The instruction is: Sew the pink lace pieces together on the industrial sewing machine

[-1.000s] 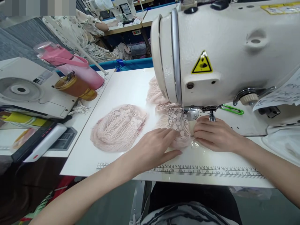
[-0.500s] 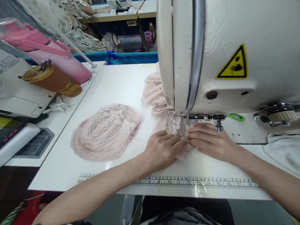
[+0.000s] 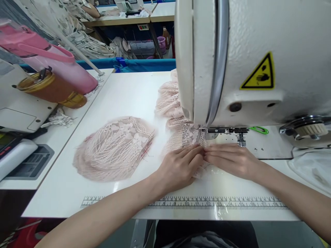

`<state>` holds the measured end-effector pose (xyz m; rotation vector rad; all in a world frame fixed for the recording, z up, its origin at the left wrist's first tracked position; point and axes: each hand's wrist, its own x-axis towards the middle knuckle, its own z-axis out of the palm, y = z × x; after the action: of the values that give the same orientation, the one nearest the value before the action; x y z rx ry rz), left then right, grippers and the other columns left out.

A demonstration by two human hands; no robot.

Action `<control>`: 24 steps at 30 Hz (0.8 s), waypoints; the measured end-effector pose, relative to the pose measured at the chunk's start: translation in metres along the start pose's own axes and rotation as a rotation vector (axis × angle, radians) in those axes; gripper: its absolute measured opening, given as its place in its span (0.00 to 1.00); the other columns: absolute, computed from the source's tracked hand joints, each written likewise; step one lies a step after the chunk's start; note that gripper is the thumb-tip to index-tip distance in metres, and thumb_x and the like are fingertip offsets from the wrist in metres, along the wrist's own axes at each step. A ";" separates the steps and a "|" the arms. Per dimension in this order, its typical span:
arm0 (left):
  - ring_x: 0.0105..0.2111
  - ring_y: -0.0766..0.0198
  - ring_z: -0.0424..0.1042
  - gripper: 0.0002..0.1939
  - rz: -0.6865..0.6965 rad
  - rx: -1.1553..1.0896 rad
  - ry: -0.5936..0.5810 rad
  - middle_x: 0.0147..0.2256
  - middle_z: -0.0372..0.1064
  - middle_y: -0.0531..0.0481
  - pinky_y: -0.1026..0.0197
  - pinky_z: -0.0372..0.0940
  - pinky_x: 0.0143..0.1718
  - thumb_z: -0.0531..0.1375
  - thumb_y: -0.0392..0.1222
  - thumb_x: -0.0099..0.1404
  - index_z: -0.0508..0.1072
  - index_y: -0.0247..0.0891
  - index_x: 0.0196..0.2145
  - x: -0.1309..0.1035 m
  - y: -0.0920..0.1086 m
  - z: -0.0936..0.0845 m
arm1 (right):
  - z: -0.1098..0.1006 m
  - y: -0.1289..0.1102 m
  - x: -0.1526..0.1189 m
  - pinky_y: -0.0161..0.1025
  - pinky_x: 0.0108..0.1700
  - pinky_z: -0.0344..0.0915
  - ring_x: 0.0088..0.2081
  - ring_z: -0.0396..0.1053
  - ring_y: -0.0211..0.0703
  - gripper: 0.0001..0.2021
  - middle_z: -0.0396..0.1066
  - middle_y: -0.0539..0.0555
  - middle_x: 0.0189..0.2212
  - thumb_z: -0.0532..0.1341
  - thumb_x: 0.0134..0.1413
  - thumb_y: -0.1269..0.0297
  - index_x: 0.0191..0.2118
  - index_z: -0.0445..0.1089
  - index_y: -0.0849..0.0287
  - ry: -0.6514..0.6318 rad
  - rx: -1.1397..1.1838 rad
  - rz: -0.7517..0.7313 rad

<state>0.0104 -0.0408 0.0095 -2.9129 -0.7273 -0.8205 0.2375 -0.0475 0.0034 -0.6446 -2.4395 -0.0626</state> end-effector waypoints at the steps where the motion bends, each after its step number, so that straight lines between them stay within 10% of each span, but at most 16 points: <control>1: 0.46 0.58 0.77 0.09 -0.002 0.000 0.000 0.46 0.76 0.40 0.59 0.76 0.44 0.53 0.28 0.61 0.71 0.31 0.38 0.000 0.000 0.000 | 0.001 0.000 0.000 0.40 0.50 0.76 0.46 0.76 0.43 0.07 0.79 0.54 0.41 0.59 0.61 0.76 0.43 0.73 0.65 -0.002 0.002 0.001; 24: 0.51 0.55 0.73 0.10 -0.006 -0.043 0.011 0.48 0.75 0.38 0.56 0.74 0.49 0.52 0.31 0.68 0.71 0.27 0.43 0.000 -0.001 0.011 | -0.005 0.003 0.004 0.32 0.34 0.73 0.37 0.77 0.36 0.08 0.79 0.49 0.37 0.57 0.61 0.77 0.41 0.71 0.61 0.040 -0.152 0.058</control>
<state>0.0152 -0.0383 -0.0004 -2.9428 -0.7268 -0.8625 0.2385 -0.0438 0.0095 -0.7735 -2.3920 -0.2375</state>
